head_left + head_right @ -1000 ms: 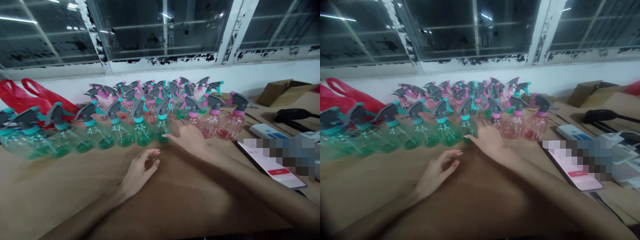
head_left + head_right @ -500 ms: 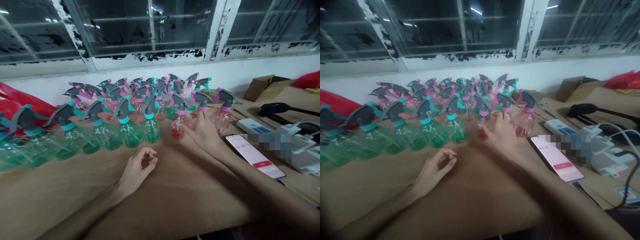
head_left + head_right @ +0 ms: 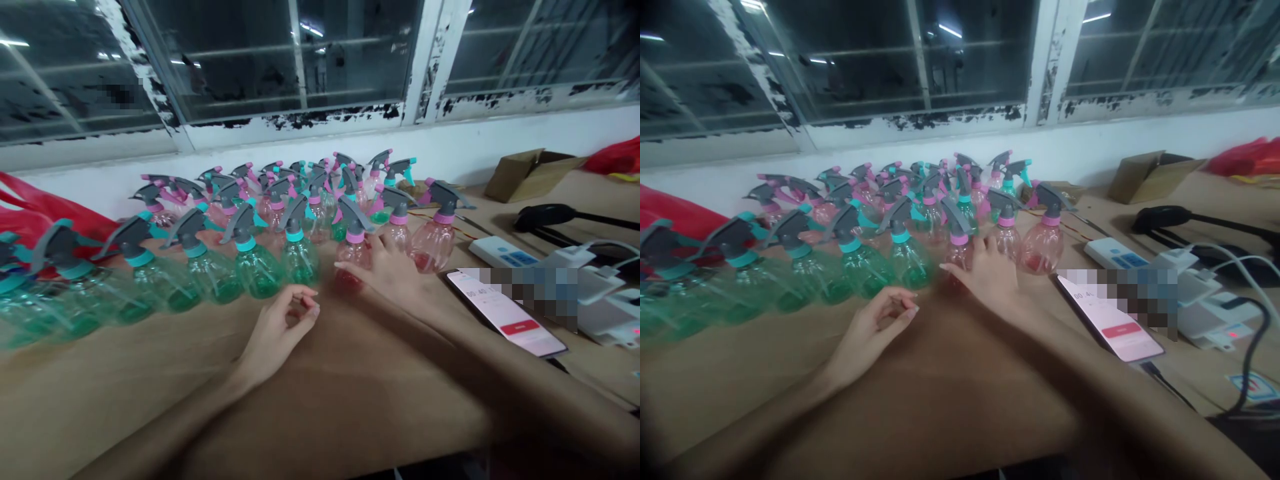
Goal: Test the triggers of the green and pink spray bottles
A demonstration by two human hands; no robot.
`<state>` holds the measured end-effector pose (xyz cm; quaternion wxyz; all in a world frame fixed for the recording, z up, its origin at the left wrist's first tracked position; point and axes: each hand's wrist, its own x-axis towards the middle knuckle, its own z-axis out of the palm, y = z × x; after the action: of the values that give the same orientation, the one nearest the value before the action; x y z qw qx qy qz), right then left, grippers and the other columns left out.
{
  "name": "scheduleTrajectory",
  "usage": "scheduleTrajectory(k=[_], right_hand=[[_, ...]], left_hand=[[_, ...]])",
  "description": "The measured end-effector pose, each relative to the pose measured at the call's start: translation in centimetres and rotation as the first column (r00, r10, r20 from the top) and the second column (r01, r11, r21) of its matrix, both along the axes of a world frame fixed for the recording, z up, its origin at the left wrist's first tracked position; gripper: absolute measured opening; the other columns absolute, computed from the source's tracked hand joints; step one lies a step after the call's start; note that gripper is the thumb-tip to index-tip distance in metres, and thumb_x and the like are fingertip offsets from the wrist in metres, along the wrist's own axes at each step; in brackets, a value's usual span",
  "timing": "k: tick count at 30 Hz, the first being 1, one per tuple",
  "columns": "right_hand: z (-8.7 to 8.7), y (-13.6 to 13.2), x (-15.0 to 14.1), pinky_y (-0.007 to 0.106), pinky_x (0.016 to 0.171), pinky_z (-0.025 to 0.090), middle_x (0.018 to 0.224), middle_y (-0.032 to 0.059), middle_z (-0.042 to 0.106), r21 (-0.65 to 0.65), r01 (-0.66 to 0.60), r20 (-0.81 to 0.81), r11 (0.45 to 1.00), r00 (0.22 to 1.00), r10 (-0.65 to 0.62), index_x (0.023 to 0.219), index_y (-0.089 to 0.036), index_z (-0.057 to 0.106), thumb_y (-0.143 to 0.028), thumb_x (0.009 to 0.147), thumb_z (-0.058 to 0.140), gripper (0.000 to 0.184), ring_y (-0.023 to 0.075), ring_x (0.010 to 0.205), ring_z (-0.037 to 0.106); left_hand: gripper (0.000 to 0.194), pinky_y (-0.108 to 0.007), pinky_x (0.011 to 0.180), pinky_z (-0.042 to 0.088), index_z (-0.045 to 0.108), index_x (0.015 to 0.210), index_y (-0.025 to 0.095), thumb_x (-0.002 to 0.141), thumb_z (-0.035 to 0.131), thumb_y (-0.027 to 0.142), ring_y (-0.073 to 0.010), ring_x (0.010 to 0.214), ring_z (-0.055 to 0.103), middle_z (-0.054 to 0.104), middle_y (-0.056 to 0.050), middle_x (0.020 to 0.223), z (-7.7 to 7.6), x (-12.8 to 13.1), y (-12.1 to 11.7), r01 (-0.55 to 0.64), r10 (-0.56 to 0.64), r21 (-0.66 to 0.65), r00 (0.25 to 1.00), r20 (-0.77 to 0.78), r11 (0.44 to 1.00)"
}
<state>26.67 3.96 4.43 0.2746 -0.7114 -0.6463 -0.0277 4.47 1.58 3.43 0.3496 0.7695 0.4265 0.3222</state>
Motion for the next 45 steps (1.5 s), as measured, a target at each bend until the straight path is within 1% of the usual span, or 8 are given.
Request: scheduleTrajectory(k=[5, 11, 15, 23, 32, 37, 41, 45], right_hand=[[-0.2, -3.4, -0.8, 0.049, 0.061, 0.053, 0.111, 0.0193, 0.057, -0.001, -0.039, 0.037, 0.999, 0.999, 0.039, 0.116, -0.013, 0.054, -0.077, 0.074, 0.044, 0.077, 0.0384, 0.089, 0.063], [-1.3, -6.3, -2.0, 0.048, 0.082, 0.052, 0.111, 0.0161, 0.059, 0.062, -0.304, -0.137, 0.951, 0.941, 0.310, 0.106, -0.016, 0.052, -0.070, 0.075, 0.052, 0.062, 0.0329, 0.103, 0.059], [-1.8, -7.5, -3.4, 0.048, 0.073, 0.054, 0.105, 0.0154, 0.064, -0.030, -0.344, -0.280, 0.939, 0.904, 0.323, 0.110, -0.016, 0.047, -0.065, 0.072, 0.061, 0.064, 0.0331, 0.094, 0.063], [-1.1, -8.2, -6.8, 0.050, 0.078, 0.050, 0.095, 0.0130, 0.063, 0.035, -0.443, -0.173, 0.896, 0.880, 0.442, 0.099, -0.015, 0.051, -0.051, 0.072, 0.069, 0.048, 0.0315, 0.092, 0.060], [-3.5, -5.6, -6.7, 0.044, 0.100, 0.043, 0.128, 0.0115, 0.053, 0.008, -0.710, -0.287, 0.704, 0.673, 0.681, 0.134, -0.021, 0.036, -0.055, 0.076, 0.065, 0.073, 0.0256, 0.120, 0.050], [-5.7, -3.5, -2.7, 0.050, 0.099, 0.044, 0.130, 0.0094, 0.054, -0.044, -0.618, -0.200, 0.785, 0.775, 0.599, 0.131, -0.028, 0.041, -0.048, 0.084, 0.058, 0.054, 0.0278, 0.121, 0.052], [-6.7, -2.3, 0.1, 0.051, 0.100, 0.044, 0.128, 0.0100, 0.056, -0.004, -0.545, -0.111, 0.838, 0.833, 0.542, 0.128, -0.026, 0.044, -0.045, 0.085, 0.057, 0.049, 0.0282, 0.121, 0.053], [-7.2, -1.6, 1.0, 0.049, 0.103, 0.042, 0.131, 0.0112, 0.055, 0.012, -0.551, -0.073, 0.834, 0.832, 0.551, 0.127, -0.024, 0.045, -0.044, 0.086, 0.056, 0.047, 0.0271, 0.125, 0.049]], left_hand=[[0.020, -0.036, 0.083, 0.050, 0.052, 0.107, 0.023, 0.088, 0.055, 0.030, -0.0192, 0.094, 0.061, 0.060, -0.004, 0.107, 1.3, 1.5, 0.2, -0.038, 0.033, 0.100, 0.998, 0.050, 0.994], [0.066, -0.046, 0.102, 0.040, 0.035, 0.134, 0.024, 0.079, 0.069, 0.038, -0.0283, 0.123, 0.047, 0.041, -0.009, 0.140, 3.1, 3.7, 1.1, -0.011, 0.000, 0.209, 0.999, 0.051, 0.978], [0.054, -0.048, 0.093, 0.048, 0.046, 0.125, 0.024, 0.078, 0.068, 0.039, -0.0281, 0.102, 0.060, 0.058, -0.007, 0.118, 4.2, 3.9, 1.0, 0.027, -0.039, 0.153, 0.996, 0.075, 0.988], [0.033, -0.038, 0.084, 0.053, 0.058, 0.115, 0.024, 0.082, 0.055, 0.022, -0.0211, 0.088, 0.064, 0.065, -0.003, 0.097, 4.0, 1.1, 0.3, 0.054, -0.074, 0.138, 0.986, 0.148, 0.989], [0.040, -0.037, 0.074, 0.053, 0.063, 0.107, 0.026, 0.070, 0.050, 0.019, -0.0202, 0.075, 0.063, 0.068, 0.000, 0.090, 4.0, -2.6, 1.6, -0.116, 0.094, 0.143, 0.984, 0.151, 0.983], [0.035, -0.039, 0.081, 0.052, 0.063, 0.100, 0.028, 0.068, 0.050, 0.022, -0.0227, 0.085, 0.064, 0.068, 0.000, 0.095, 4.1, -3.1, 2.7, -0.104, 0.077, 0.138, 0.979, 0.188, 0.985], [0.029, -0.035, 0.068, 0.052, 0.062, 0.093, 0.027, 0.067, 0.049, 0.025, -0.0211, 0.073, 0.061, 0.065, 0.001, 0.079, 4.1, -3.1, 3.1, -0.114, 0.098, 0.110, 0.985, 0.143, 0.987], [0.025, -0.033, 0.061, 0.049, 0.059, 0.089, 0.026, 0.066, 0.049, 0.027, -0.0196, 0.066, 0.057, 0.060, 0.001, 0.071, 4.0, -3.1, 3.1, -0.120, 0.110, 0.082, 0.986, 0.123, 0.989]])
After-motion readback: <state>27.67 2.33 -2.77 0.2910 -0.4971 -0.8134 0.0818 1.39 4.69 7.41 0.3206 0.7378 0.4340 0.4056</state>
